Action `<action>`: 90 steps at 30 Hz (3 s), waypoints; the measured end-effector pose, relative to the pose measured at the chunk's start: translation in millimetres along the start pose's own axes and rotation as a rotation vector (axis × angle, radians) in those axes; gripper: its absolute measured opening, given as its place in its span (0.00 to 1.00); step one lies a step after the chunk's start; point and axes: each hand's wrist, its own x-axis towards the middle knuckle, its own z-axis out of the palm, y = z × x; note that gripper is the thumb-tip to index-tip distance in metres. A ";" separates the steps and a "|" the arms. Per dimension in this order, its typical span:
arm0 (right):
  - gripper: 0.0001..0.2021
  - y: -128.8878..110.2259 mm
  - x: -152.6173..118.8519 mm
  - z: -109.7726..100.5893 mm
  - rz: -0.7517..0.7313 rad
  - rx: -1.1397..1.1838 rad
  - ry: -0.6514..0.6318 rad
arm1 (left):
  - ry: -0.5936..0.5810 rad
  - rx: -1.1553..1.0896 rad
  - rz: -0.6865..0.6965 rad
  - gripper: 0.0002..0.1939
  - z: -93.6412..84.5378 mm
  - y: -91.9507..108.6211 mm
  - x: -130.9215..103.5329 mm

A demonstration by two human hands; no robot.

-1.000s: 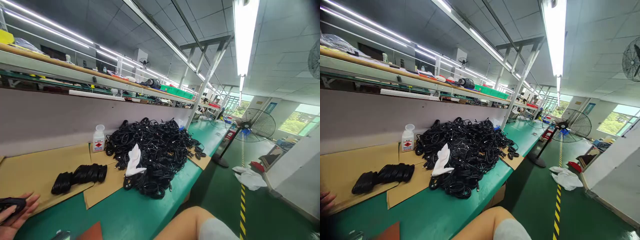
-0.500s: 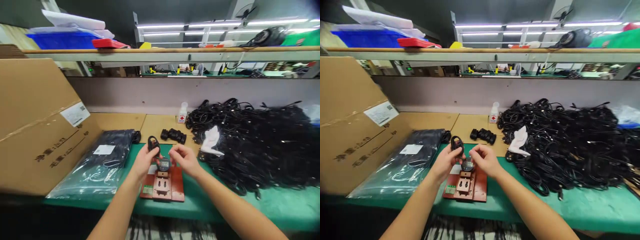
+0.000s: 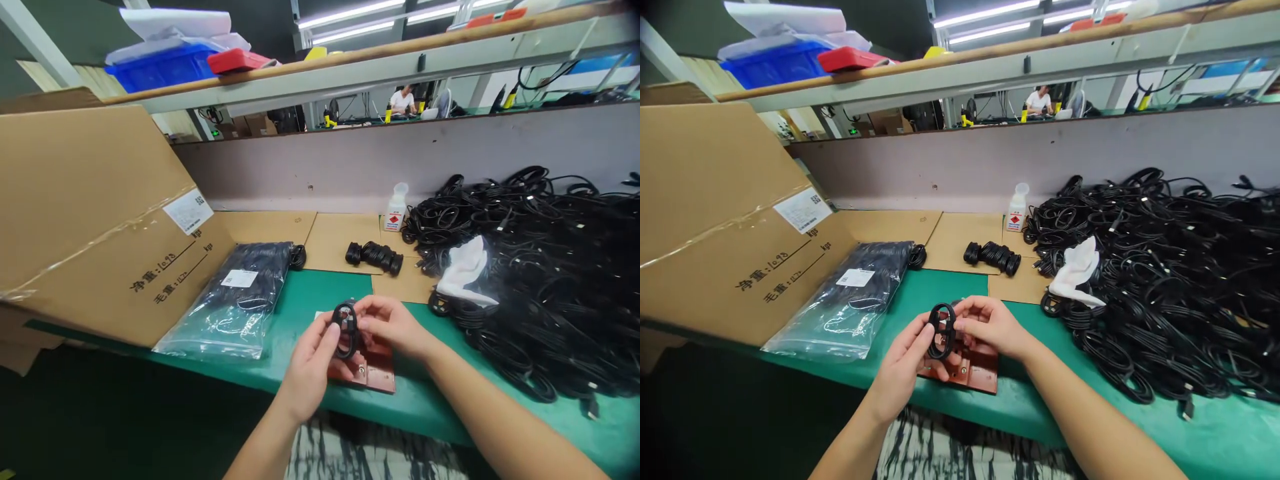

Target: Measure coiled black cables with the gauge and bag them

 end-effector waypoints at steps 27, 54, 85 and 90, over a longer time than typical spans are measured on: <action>0.16 -11.6 -23.6 27.6 0.134 -0.007 -0.178 | 0.252 0.163 0.210 0.05 -1.6 -3.9 -25.4; 0.08 -15.4 -33.9 28.9 -0.051 -0.457 -0.544 | -0.121 0.425 0.142 0.09 -4.2 -50.6 -70.7; 0.21 27.4 -61.7 7.4 -0.690 -0.815 -0.386 | 0.133 0.507 0.364 0.17 2.6 -95.9 -63.2; 0.24 27.9 -68.2 5.0 -0.494 -0.632 -0.402 | 0.125 0.402 0.267 0.19 5.4 -98.1 -55.9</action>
